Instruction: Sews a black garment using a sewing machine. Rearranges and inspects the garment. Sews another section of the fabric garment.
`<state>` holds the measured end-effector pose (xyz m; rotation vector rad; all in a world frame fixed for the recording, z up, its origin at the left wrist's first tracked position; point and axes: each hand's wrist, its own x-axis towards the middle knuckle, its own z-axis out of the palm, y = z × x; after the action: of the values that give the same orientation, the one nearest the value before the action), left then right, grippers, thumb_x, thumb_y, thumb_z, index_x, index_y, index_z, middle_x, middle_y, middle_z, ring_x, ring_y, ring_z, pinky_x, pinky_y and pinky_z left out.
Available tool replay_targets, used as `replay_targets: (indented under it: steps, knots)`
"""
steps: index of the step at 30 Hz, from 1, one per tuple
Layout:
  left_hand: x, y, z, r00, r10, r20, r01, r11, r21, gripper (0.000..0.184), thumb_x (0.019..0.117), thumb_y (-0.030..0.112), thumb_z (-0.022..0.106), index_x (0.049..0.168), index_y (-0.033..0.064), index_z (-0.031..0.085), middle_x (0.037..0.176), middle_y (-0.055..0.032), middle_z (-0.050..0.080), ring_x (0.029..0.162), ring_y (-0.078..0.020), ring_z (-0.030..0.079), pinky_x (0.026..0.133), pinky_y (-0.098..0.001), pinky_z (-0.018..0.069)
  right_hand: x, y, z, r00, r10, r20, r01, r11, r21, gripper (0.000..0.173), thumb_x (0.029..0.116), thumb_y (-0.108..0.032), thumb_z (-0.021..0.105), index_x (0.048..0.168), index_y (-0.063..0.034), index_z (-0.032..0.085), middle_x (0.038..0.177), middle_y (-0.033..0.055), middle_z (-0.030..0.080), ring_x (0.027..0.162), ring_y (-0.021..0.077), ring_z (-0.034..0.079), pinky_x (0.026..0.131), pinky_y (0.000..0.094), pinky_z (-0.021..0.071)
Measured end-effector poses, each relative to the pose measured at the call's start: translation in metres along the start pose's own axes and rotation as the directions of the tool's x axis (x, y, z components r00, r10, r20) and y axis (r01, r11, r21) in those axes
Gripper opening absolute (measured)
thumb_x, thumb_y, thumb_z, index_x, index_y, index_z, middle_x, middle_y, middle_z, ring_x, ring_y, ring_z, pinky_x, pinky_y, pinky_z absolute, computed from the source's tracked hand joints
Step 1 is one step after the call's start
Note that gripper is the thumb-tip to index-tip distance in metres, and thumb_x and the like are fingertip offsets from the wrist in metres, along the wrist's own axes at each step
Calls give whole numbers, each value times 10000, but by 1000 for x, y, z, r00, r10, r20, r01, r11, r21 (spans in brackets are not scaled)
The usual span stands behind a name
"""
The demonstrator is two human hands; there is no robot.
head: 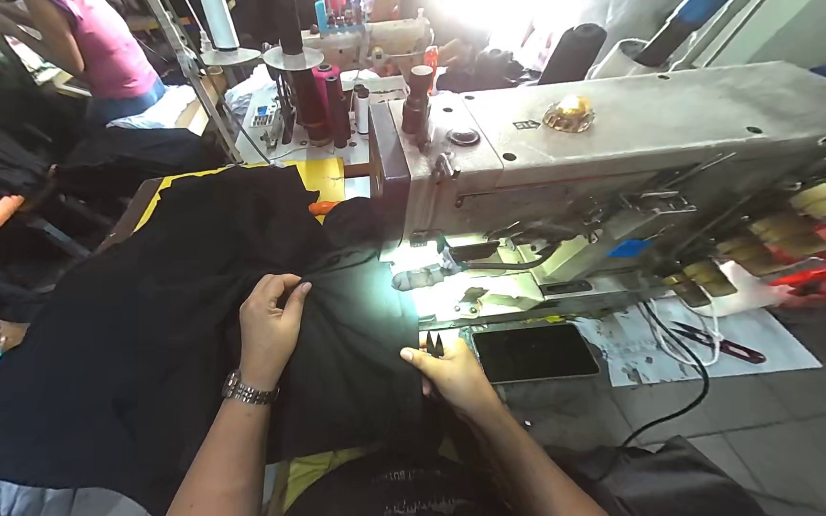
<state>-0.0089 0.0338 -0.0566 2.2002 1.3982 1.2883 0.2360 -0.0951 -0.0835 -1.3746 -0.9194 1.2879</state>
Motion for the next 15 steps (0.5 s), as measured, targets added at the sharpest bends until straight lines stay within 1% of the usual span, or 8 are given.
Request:
replay_targets:
  steps: [5, 8, 11, 13, 15]
  knots:
    - [5, -2, 3, 1000, 19, -11, -19, 1000, 3, 192, 985, 249, 666, 1021, 72, 729, 928, -12, 676, 873, -51, 642, 803, -236, 535, 2, -1, 2, 1000, 7, -20, -6, 1000, 10, 132, 909, -136, 757, 858, -57, 665, 606, 17, 612, 419, 82, 516, 412, 226, 463]
    - [10, -3, 5, 999, 25, -25, -25, 1000, 2, 198, 987, 257, 662, 1015, 73, 729, 929, -10, 676, 868, -46, 640, 799, -232, 534, 4, -3, 2, 1000, -5, -27, 5, 1000, 24, 141, 890, -129, 772, 860, -65, 650, 617, 8, 603, 420, 76, 510, 413, 220, 467]
    - [12, -5, 7, 1000, 13, -16, -13, 1000, -9, 194, 990, 239, 662, 1025, 58, 725, 967, -39, 687, 902, -72, 652, 831, -265, 547, 5, 0, 4, 999, -34, -42, 37, 998, 52, 115, 884, -115, 769, 873, -61, 668, 623, 0, 607, 423, 66, 509, 410, 215, 465]
    - [16, -5, 9, 1000, 11, -20, -11, 1000, -8, 185, 987, 227, 667, 1028, 56, 725, 980, -48, 690, 918, -80, 656, 845, -276, 546, 6, 0, 4, 998, -39, -43, 41, 998, 56, 115, 881, -107, 768, 854, -62, 665, 614, -2, 605, 420, 62, 507, 407, 210, 459]
    - [18, -5, 11, 1000, 9, -27, -9, 1000, -6, 178, 987, 222, 665, 1024, 58, 723, 964, -41, 681, 910, -75, 647, 836, -266, 537, 7, -1, 3, 998, -33, -48, 35, 998, 55, 141, 879, -107, 772, 824, -66, 649, 598, -3, 590, 415, 63, 500, 404, 209, 453]
